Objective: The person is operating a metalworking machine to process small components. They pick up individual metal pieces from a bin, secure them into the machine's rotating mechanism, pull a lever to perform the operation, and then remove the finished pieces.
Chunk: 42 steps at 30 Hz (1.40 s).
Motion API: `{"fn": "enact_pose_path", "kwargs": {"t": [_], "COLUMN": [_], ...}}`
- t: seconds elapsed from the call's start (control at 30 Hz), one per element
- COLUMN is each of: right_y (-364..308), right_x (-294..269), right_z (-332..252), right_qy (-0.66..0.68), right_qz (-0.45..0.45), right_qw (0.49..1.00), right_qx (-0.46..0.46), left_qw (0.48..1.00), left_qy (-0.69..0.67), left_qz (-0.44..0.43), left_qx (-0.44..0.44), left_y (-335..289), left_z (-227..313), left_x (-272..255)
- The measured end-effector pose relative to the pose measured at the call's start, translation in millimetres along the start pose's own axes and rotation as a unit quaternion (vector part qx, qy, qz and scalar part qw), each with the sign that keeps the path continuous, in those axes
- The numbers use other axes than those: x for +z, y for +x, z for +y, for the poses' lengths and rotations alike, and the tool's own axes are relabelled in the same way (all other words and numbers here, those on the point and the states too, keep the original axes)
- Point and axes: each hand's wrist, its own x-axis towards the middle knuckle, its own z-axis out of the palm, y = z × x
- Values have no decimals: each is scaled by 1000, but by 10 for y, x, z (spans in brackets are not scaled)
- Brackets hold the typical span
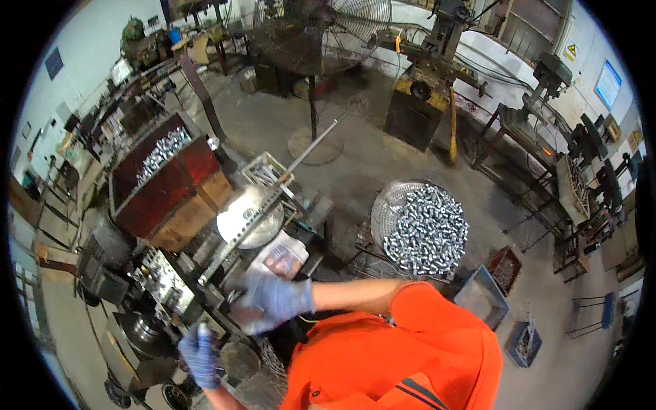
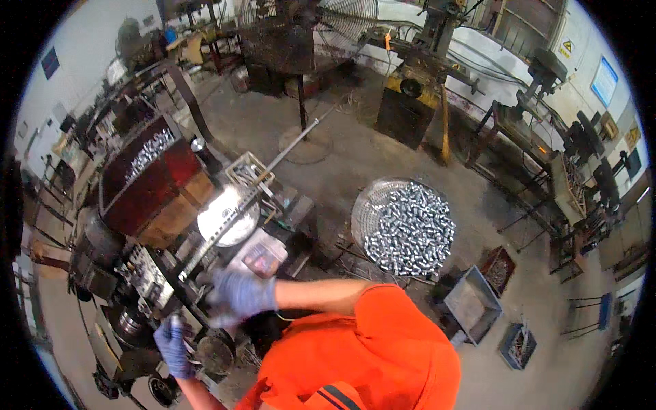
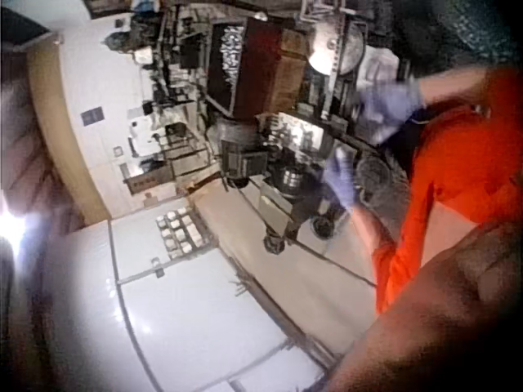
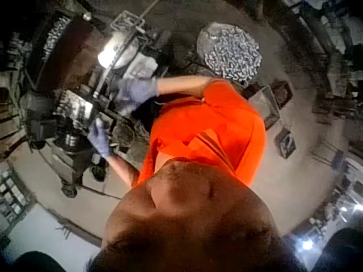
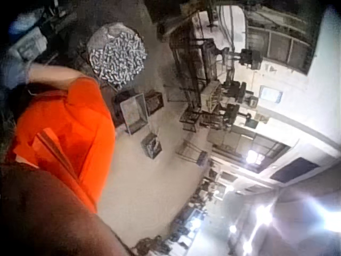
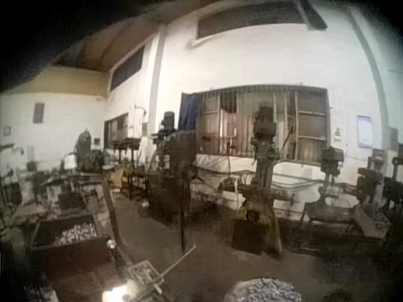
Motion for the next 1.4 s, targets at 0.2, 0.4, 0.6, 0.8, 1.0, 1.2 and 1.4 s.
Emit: {"fn": "enact_pose_path", "kwargs": {"t": [0.2, 0.4, 0.6, 0.8, 1.0, 1.2, 1.4], "right_y": [362, 412, 465, 716, 1020, 1476, 2162], "right_x": [172, 203, 183, 211, 434, 746, 1510], "right_z": [-328, -395, -408, -488, -504, -460, -333], "right_qy": [66, 22, 9, -9, 31, -37, -179], "right_qz": [-91, -154, -158, -172, -263, -267, -409], "right_qw": [994, 987, 987, 980, 955, 948, 889], "right_qx": [-15, -34, -16, -101, -136, -170, -98], "left_qw": [999, 996, 997, 997, 991, 992, 807], "left_qy": [-20, -29, -35, -43, -111, 101, 431], "left_qz": [6, 71, 61, 61, 64, 64, 266], "left_qx": [25, 39, -12, -8, -49, -32, -304], "left_y": [-13, -98, -64, -114, -195, -728, -1926], "left_z": [27, 55, 152, 19, -25, 18, -450], "left_x": [213, 233, 93, -35, -284, -1181, -2086]}}
